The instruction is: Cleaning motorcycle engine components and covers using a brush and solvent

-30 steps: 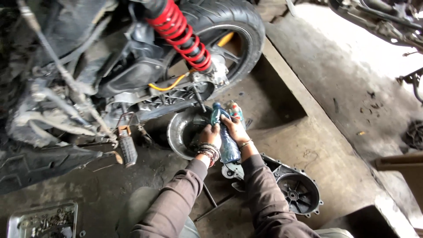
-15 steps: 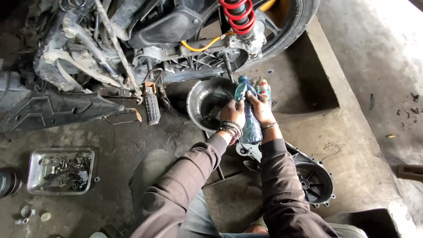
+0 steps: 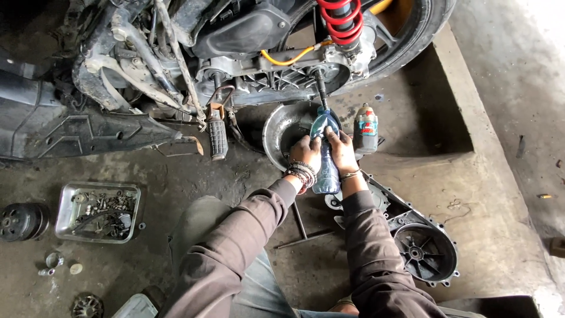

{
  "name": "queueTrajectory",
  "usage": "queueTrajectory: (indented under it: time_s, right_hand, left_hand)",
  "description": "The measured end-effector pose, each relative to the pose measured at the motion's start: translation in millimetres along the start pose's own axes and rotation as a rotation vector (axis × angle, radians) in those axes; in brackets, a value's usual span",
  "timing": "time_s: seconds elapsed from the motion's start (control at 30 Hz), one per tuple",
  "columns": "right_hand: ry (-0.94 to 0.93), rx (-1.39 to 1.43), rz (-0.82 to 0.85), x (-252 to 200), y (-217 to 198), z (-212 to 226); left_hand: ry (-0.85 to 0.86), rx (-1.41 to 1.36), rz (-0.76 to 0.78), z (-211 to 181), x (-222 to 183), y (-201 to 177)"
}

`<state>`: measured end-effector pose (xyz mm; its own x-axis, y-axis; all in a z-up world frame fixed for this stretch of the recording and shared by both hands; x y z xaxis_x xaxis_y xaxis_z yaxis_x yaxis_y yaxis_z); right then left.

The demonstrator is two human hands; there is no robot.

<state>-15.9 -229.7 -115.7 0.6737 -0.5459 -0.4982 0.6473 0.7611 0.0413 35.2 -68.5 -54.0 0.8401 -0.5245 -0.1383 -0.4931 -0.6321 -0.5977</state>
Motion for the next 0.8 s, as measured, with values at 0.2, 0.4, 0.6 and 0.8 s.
queueTrajectory:
  time_s: [0.2, 0.4, 0.6, 0.8]
  right_hand:
    - [0.032, 0.054, -0.052, -3, 10, -12]
    - [0.047, 0.014, -0.067, 5, -6, -19]
    - [0.060, -0.034, -0.040, -24, 1, 10]
    - [0.034, -0.064, -0.038, 8, -11, 9]
  left_hand:
    - [-0.010, 0.042, 0.022, 22, 18, 2]
    - [-0.027, 0.010, 0.024, 25, 23, 18]
    - [-0.045, 0.012, 0.014, 27, 24, 29]
    - [-0.065, 0.005, 0.000, 13, 18, 17]
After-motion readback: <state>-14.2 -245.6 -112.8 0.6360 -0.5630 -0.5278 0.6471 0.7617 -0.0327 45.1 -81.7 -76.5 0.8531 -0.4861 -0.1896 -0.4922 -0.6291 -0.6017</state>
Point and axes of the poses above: each hand's wrist, its own x-axis towards the middle knuckle, its own y-axis out of the palm, z = x × y, the point moved 10 cm from there along x, towards the middle knuckle, and after that the axes turned 14 degrees about y, right-handed, at the moved point
